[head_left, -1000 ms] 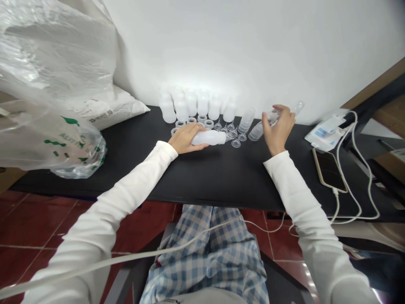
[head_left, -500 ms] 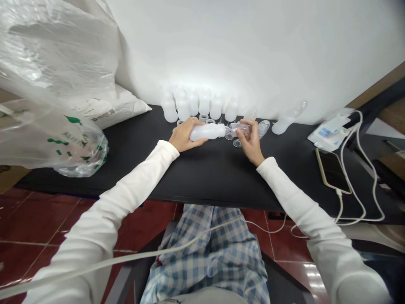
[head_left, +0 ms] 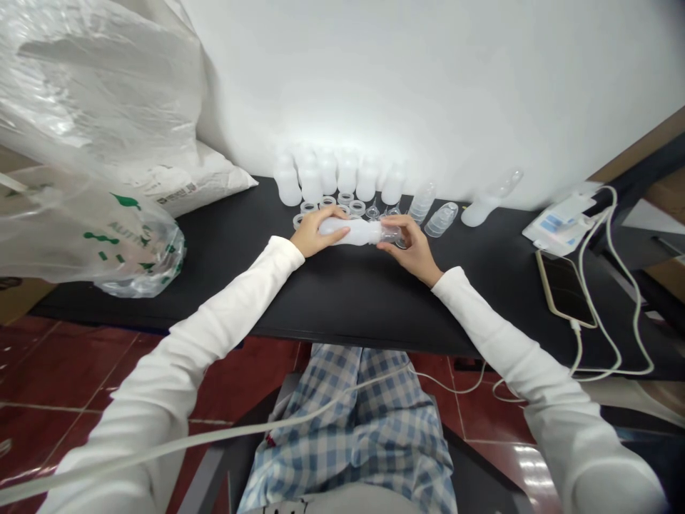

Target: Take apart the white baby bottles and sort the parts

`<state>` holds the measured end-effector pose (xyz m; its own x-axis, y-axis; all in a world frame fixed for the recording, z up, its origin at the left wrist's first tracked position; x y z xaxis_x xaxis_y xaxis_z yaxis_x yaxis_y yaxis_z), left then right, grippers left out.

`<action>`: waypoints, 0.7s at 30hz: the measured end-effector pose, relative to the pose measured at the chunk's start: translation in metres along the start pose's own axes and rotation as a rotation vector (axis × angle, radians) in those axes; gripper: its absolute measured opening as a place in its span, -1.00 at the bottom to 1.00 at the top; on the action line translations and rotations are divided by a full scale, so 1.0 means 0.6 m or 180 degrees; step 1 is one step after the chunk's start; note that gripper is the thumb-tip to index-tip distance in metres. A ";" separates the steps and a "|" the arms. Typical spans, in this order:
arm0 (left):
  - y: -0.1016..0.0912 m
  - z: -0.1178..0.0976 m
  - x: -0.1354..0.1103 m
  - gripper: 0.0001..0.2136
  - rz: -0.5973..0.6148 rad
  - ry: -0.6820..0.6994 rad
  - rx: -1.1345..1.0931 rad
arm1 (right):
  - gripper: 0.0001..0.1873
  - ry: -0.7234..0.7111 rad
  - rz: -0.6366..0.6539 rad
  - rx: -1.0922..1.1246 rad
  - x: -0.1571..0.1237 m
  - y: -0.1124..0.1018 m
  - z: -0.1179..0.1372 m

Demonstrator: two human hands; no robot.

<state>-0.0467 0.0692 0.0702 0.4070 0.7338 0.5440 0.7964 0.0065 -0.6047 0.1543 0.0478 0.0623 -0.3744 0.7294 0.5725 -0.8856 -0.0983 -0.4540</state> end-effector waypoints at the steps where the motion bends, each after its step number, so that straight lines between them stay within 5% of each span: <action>1: 0.003 0.010 0.001 -0.53 -0.0012 -0.0180 -0.0270 | -0.43 -0.0017 0.0022 0.0008 -0.001 0.002 0.001; 8: 0.056 0.067 -0.017 -0.46 0.0324 -0.1421 -0.1779 | -0.38 0.0177 0.0112 -0.0170 -0.008 0.011 -0.004; 14: 0.042 0.052 -0.015 -0.40 -0.0180 -0.1414 -0.2023 | -0.39 0.0311 -0.0010 0.0344 -0.002 0.009 -0.021; 21: 0.033 0.015 -0.008 -0.44 -0.0065 -0.0953 -0.1347 | -0.45 0.0570 -0.0104 0.0693 0.005 0.001 -0.031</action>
<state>-0.0373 0.0720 0.0503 0.2929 0.8990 0.3256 0.9393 -0.2069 -0.2738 0.1576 0.0626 0.0507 -0.3073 0.8406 0.4460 -0.9418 -0.2016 -0.2689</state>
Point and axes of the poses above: each hand's wrist, its own x-axis towards the middle knuckle, its own y-axis out of the palm, z = x × y, the point moved 10 cm from there along x, towards the middle knuckle, and after that the axes turned 4 degrees about z, right-handed, at the moved point
